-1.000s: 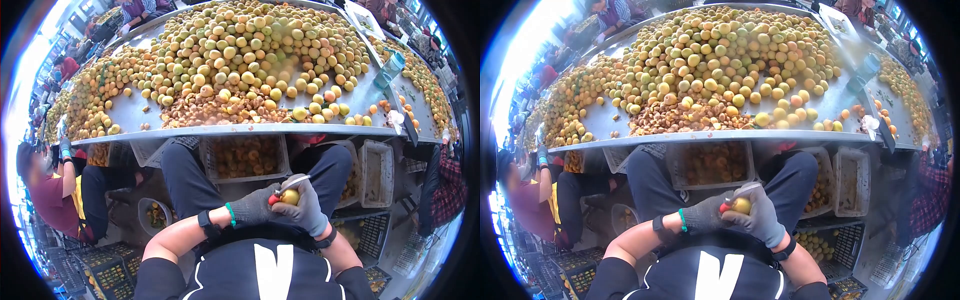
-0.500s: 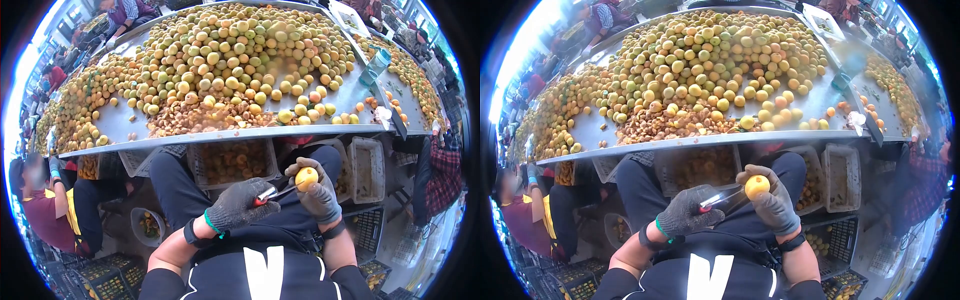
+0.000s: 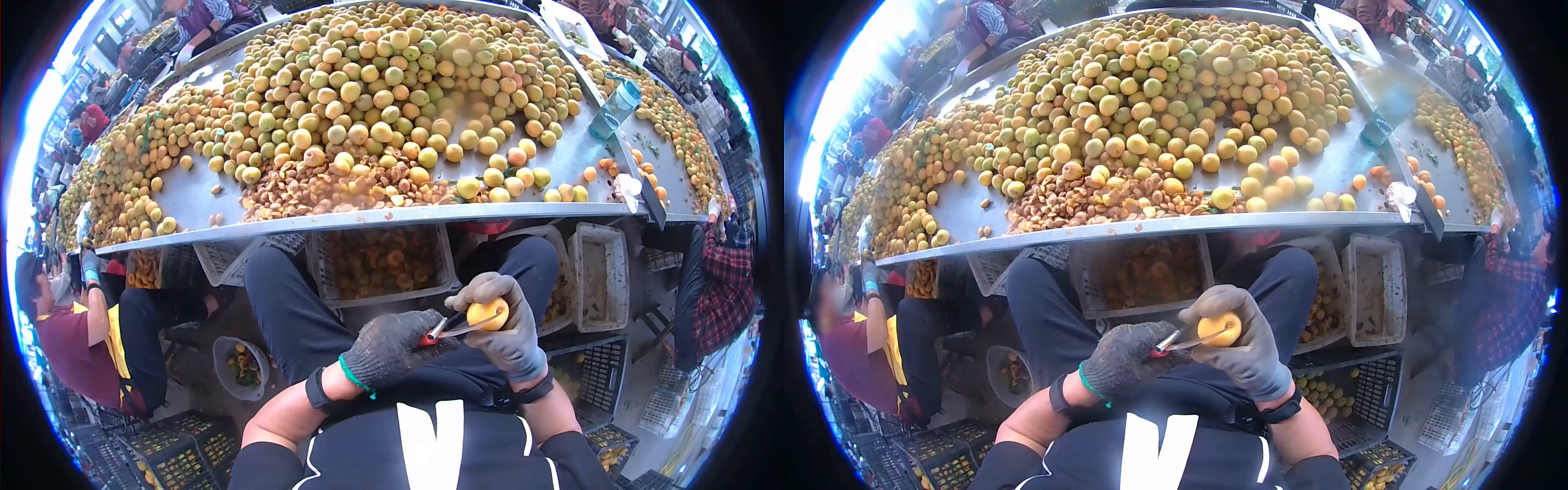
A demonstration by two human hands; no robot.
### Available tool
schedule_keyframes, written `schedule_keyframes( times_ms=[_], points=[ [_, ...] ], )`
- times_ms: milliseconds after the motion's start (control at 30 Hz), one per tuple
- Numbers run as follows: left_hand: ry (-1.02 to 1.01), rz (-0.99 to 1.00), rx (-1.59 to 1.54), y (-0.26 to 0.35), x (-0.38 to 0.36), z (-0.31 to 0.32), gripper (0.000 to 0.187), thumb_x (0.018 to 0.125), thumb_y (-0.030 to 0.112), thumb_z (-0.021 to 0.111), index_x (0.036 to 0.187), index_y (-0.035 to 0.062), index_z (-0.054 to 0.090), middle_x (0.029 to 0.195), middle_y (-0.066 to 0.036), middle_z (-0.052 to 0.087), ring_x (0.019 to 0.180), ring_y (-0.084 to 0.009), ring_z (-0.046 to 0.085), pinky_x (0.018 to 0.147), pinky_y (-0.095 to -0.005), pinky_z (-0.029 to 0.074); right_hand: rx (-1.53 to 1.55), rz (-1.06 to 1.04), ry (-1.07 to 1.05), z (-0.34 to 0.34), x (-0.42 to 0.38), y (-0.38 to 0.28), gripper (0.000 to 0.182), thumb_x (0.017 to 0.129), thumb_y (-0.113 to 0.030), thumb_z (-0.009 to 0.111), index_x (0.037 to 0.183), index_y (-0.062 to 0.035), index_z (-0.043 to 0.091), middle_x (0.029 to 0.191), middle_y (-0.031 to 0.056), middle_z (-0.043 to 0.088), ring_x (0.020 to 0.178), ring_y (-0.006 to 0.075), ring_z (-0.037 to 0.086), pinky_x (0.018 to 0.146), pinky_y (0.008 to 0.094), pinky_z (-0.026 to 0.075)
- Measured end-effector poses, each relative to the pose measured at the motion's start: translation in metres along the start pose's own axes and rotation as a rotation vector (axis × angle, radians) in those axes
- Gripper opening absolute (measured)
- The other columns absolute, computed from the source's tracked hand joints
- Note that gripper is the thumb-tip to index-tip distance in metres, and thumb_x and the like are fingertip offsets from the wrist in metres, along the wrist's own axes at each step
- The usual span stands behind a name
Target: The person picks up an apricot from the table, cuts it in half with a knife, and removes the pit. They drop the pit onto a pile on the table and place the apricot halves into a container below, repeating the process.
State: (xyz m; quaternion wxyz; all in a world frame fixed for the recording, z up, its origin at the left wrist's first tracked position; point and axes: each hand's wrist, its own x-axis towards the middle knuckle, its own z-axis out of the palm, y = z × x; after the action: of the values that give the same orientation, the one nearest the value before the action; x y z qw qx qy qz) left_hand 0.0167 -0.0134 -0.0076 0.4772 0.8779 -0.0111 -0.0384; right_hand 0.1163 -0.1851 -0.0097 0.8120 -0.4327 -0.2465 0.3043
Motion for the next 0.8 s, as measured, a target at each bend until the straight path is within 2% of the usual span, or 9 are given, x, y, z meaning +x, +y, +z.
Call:
schedule_keyframes(
  times_ms=[67, 267, 367, 467, 567, 700, 800],
  points=[
    [0.005, 0.012, -0.020, -0.001, -0.001, 0.002, 0.032, 0.082, 0.033, 0.071, 0.102, 0.0082, 0.065, 0.088, -0.015, 0.066, 0.078, -0.0359, 0.064, 0.067, -0.0413, 0.051, 0.018, 0.009, 0.017, 0.002, -0.002, 0.002, 0.048, 0.068, 0.007, 0.078, 0.106, -0.0112, 0.055, 0.104, 0.0054, 0.055, 0.101, 0.0164, 0.058, 0.098, 0.0333, 0.047],
    [0.048, 0.032, 0.041, 0.000, -0.004, 0.009, 0.023, 0.083, 0.022, 0.067, 0.101, 0.0097, 0.062, 0.087, -0.015, 0.066, 0.080, -0.0360, 0.064, 0.066, -0.0438, 0.051, -0.012, -0.021, 0.030, 0.007, -0.003, 0.002, 0.048, 0.068, 0.009, 0.077, 0.106, -0.0114, 0.055, 0.105, 0.0053, 0.054, 0.100, 0.0164, 0.058, 0.095, 0.0330, 0.048],
    [-0.015, -0.008, 0.122, 0.000, -0.002, 0.009, 0.031, 0.079, 0.018, 0.071, 0.109, 0.0110, 0.063, 0.089, -0.015, 0.067, 0.081, -0.0373, 0.064, 0.068, -0.0417, 0.051, -0.002, -0.018, 0.062, 0.009, -0.005, 0.003, 0.048, 0.068, 0.008, 0.078, 0.106, -0.0113, 0.055, 0.105, 0.0052, 0.053, 0.100, 0.0163, 0.058, 0.094, 0.0321, 0.048],
    [-0.019, 0.062, 0.083, -0.010, -0.001, 0.012, 0.021, 0.083, 0.018, 0.065, 0.101, 0.0098, 0.059, 0.088, -0.015, 0.066, 0.080, -0.0378, 0.063, 0.065, -0.0455, 0.050, 0.033, 0.046, 0.068, 0.010, -0.008, 0.001, 0.047, 0.069, 0.007, 0.078, 0.106, -0.0107, 0.054, 0.106, 0.0050, 0.053, 0.099, 0.0154, 0.057, 0.094, 0.0311, 0.046],
    [-0.067, 0.063, 0.077, -0.017, 0.003, 0.014, 0.030, 0.080, 0.018, 0.070, 0.109, 0.0118, 0.061, 0.091, -0.015, 0.067, 0.084, -0.0381, 0.064, 0.070, -0.0432, 0.051, -0.017, 0.030, -0.029, 0.005, -0.008, 0.002, 0.045, 0.070, 0.006, 0.078, 0.106, -0.0098, 0.054, 0.106, 0.0051, 0.052, 0.101, 0.0157, 0.057, 0.095, 0.0309, 0.046],
    [-0.073, 0.093, 0.057, -0.022, 0.008, 0.013, 0.030, 0.081, 0.018, 0.069, 0.108, 0.0123, 0.060, 0.091, -0.015, 0.066, 0.085, -0.0385, 0.063, 0.070, -0.0439, 0.051, -0.099, 0.046, -0.074, 0.000, -0.009, 0.001, 0.047, 0.071, 0.005, 0.077, 0.109, -0.0088, 0.052, 0.106, 0.0051, 0.053, 0.105, 0.0164, 0.058, 0.096, 0.0317, 0.046],
    [-0.104, 0.144, 0.063, -0.027, 0.017, 0.017, 0.034, 0.080, 0.016, 0.069, 0.113, 0.0132, 0.060, 0.093, -0.016, 0.067, 0.087, -0.0378, 0.064, 0.072, -0.0429, 0.051, 0.034, 0.123, 0.114, 0.004, -0.007, 0.002, 0.057, 0.073, 0.006, 0.076, 0.119, -0.0074, 0.046, 0.110, 0.0069, 0.058, 0.109, 0.0175, 0.058, 0.098, 0.0311, 0.046]
  ],
)
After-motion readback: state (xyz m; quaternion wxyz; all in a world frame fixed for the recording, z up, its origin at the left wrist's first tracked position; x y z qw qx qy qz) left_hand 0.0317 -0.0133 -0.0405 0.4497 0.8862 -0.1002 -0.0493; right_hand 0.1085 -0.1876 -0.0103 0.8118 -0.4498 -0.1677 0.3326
